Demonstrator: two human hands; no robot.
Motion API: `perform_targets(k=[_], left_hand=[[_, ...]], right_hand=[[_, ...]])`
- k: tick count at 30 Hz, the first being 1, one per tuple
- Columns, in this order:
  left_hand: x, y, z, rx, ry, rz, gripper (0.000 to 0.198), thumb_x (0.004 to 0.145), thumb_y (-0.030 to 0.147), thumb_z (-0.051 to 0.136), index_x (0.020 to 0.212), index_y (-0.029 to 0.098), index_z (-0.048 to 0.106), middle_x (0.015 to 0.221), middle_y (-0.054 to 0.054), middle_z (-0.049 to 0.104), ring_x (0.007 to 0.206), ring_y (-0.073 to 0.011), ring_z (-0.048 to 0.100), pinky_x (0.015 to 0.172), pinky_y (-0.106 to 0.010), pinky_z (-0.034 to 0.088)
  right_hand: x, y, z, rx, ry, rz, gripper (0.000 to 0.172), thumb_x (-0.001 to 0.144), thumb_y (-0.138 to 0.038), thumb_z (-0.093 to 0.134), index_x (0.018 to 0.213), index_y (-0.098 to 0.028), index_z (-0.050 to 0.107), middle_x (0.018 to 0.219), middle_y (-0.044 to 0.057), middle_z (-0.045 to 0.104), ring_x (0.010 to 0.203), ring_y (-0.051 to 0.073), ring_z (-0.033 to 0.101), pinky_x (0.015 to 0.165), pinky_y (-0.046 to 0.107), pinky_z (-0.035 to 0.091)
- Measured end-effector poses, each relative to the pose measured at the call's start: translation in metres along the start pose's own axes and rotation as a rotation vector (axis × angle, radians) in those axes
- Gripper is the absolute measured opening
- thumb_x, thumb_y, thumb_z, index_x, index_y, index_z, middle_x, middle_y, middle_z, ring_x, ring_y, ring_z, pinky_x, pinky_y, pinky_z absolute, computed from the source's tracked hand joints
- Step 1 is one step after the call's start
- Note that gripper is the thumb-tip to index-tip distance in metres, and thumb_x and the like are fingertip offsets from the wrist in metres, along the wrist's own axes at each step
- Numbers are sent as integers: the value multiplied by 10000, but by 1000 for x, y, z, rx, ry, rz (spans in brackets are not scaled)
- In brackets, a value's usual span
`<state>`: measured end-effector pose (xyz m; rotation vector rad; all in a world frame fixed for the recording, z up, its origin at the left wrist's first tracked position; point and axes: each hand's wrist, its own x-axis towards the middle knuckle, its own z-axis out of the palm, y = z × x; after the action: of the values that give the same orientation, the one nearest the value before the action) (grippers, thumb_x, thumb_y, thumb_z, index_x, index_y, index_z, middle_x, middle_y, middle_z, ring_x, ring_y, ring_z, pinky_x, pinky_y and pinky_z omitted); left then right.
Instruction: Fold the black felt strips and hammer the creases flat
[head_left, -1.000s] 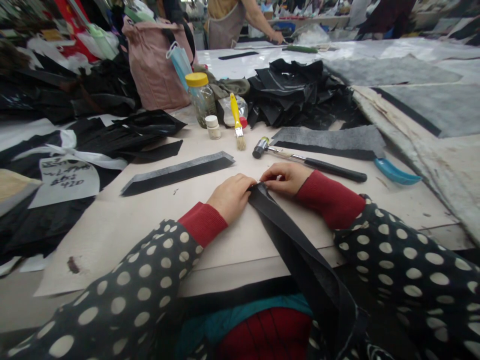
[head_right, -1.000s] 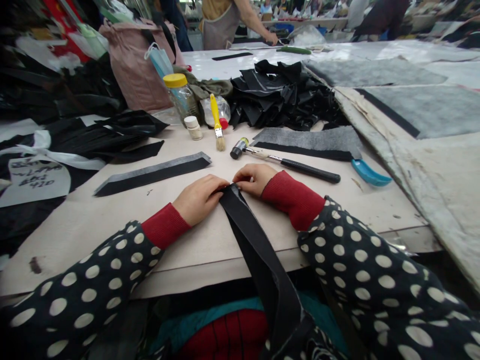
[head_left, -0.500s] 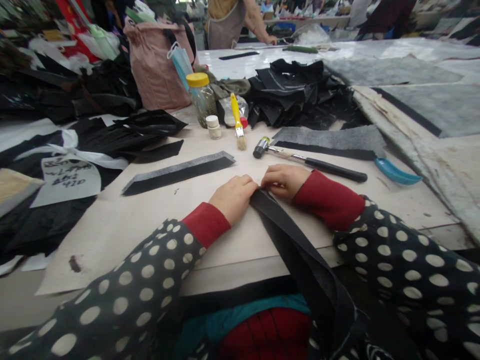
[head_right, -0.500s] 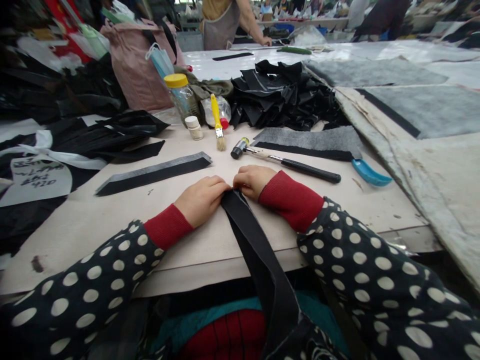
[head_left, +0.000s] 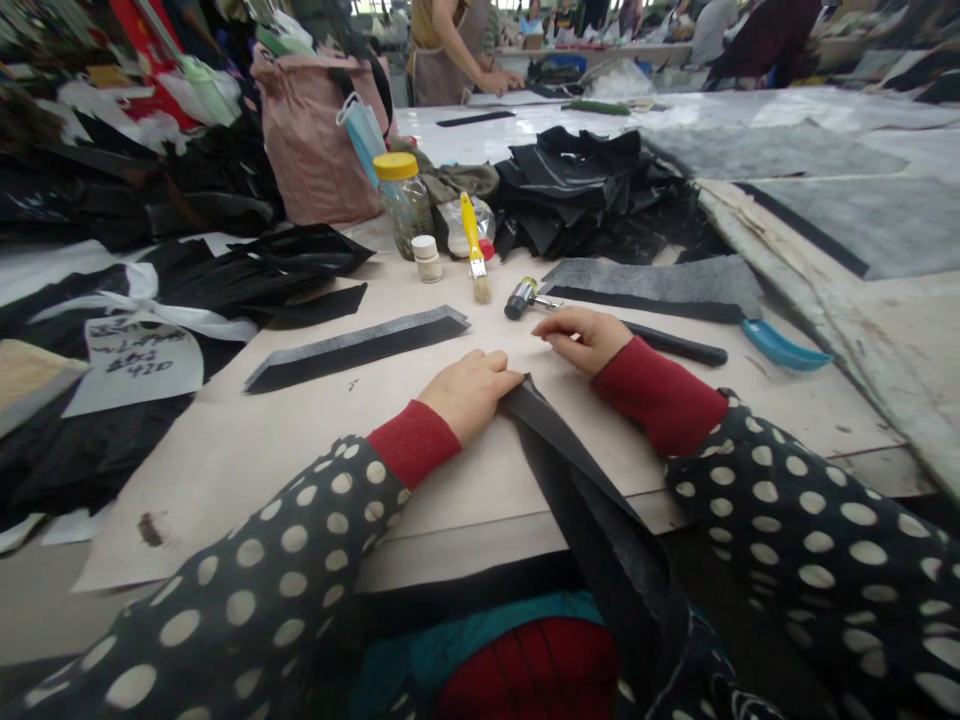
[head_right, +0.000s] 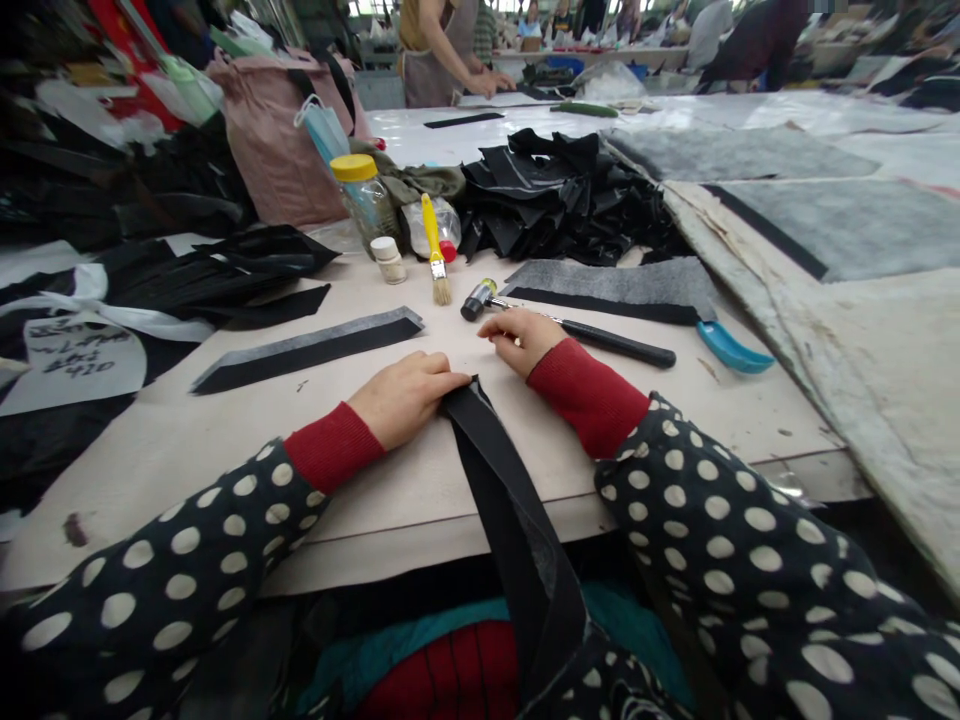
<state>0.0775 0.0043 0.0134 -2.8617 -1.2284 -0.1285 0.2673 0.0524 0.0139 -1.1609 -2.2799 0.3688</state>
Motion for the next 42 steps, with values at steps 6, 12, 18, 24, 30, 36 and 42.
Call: perform_targets(k=[6,12,18,24,30,36,42], left_hand=[[7,0,-2,-57,-4,-34,240,856,190,375,903,174,610,819,-56,520,768,-178,490,714,-305,411],[10,-8,7,-290,89,-107,127,788,200,510,887,169,582,891,-41,537,856,-164,502,797,-298,407],[9,-10,13,-378,130,-182,118,764,237,541,847,160,576,819,-31,531,802,-165,501,744,-299,413],[8,-10,15,-389,154,-199,118,761,239,533,838,167,585,787,-23,528,776,-160,497,717,-295,409],[7,-10,16,-458,193,-199,130,763,237,504,805,170,607,782,-22,546,774,-153,502,724,-289,407],[6,-7,13,-626,150,-303,149,754,266,491,755,162,598,696,15,569,656,-119,490,591,-225,380],[6,-4,11,-692,143,-331,169,757,279,478,759,156,594,674,18,574,647,-118,493,579,-216,373]], right_hand=[[1,-7,-16,30,307,97,265,755,-217,462,952,-148,625,843,65,612,694,152,536,654,287,434],[1,4,-6,58,138,195,275,771,-272,453,925,-140,638,733,38,616,636,137,530,605,261,418],[-3,-6,4,40,-291,252,247,788,-298,438,803,-161,643,595,-2,596,569,112,512,566,229,381],[-6,-16,8,-3,-360,210,266,759,-380,486,762,-157,629,613,4,592,549,106,479,514,222,330],[-7,-17,11,75,-301,144,228,758,-335,485,733,-153,619,569,-14,572,519,90,467,521,212,331],[-8,-21,8,38,-248,87,299,787,-391,445,750,-147,614,629,12,587,559,104,482,530,221,329],[-10,-29,9,-157,-270,-2,207,773,-266,440,740,-144,605,680,43,589,611,130,492,566,237,335]])
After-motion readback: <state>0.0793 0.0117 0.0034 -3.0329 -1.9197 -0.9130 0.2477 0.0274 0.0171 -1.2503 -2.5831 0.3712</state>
